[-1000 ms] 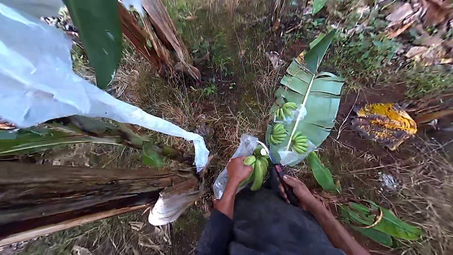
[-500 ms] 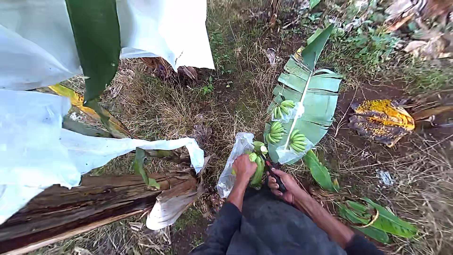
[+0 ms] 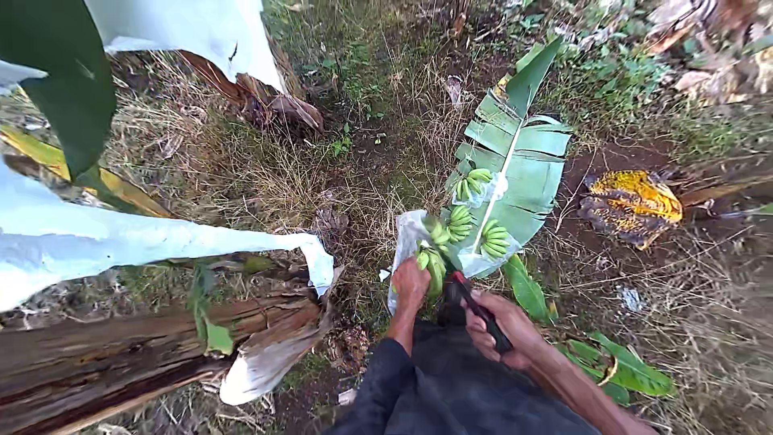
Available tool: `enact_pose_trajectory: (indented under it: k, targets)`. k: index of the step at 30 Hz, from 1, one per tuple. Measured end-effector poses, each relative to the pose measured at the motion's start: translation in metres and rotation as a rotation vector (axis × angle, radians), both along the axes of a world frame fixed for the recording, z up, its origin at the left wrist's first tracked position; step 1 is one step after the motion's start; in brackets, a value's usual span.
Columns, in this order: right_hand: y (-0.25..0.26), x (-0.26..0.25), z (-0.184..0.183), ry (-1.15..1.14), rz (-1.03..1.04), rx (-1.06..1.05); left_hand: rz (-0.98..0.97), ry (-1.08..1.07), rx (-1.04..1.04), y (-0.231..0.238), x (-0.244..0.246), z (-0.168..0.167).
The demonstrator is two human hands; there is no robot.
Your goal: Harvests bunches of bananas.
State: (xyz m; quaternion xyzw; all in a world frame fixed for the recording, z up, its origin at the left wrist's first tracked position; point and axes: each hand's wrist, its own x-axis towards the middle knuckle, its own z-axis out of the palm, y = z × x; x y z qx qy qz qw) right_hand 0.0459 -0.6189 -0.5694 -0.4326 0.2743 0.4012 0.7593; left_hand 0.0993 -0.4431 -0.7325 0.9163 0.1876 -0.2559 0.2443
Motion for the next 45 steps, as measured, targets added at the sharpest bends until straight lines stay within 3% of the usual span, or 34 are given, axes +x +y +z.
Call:
enact_pose_trajectory:
  k: [2, 5, 11, 16, 20, 23, 25, 28, 32, 34, 36, 40, 45]
  targets:
    - [-0.02, 0.016, -0.003, -0.048, -0.125, -0.066, -0.005, 0.009, -0.008, -0.005, -0.003, -0.021]
    - [-0.072, 0.032, -0.038, -0.073, -0.291, -0.199, -0.04, 0.03, 0.007, -0.015, 0.007, -0.041]
    - [-0.179, -0.016, -0.08, 0.056, -0.599, -0.344, -0.106, 0.161, 0.003, -0.064, 0.042, -0.061]
    - [-0.224, -0.047, -0.097, 0.109, -0.777, -0.381, -0.202, 0.127, -0.211, -0.156, 0.098, -0.053]
    - [-0.243, -0.064, -0.099, 0.058, -0.835, -0.424, -0.14, -0.045, -0.545, -0.227, 0.169, -0.051]
    - [-0.253, -0.08, -0.106, 0.05, -0.872, -0.453, -0.171, -0.128, -0.601, -0.256, 0.213, -0.024]
    - [-0.255, -0.084, -0.112, 0.074, -0.899, -0.466, -0.221, -0.186, -0.578, -0.26, 0.221, -0.005]
    - [-0.252, -0.083, -0.129, 0.109, -0.879, -0.455, -0.307, -0.237, -0.638, -0.244, 0.191, 0.004]
    - [-0.234, -0.058, -0.14, 0.056, -0.693, -0.498, -0.34, -0.173, -0.683, -0.177, 0.124, 0.021]
    - [-0.219, -0.039, -0.135, -0.006, -0.524, -0.531, -0.293, -0.207, -0.682, -0.126, 0.102, 0.045]
    - [-0.2, -0.016, -0.129, -0.07, -0.373, -0.531, -0.239, -0.375, -0.682, -0.068, 0.09, 0.091]
    - [-0.144, 0.03, -0.112, -0.233, -0.107, -0.47, -0.278, -1.008, -0.5, 0.049, 0.067, 0.232]
    - [-0.031, 0.069, -0.052, -0.581, 0.155, -0.313, -0.215, -1.739, 0.037, 0.141, 0.01, 0.407]
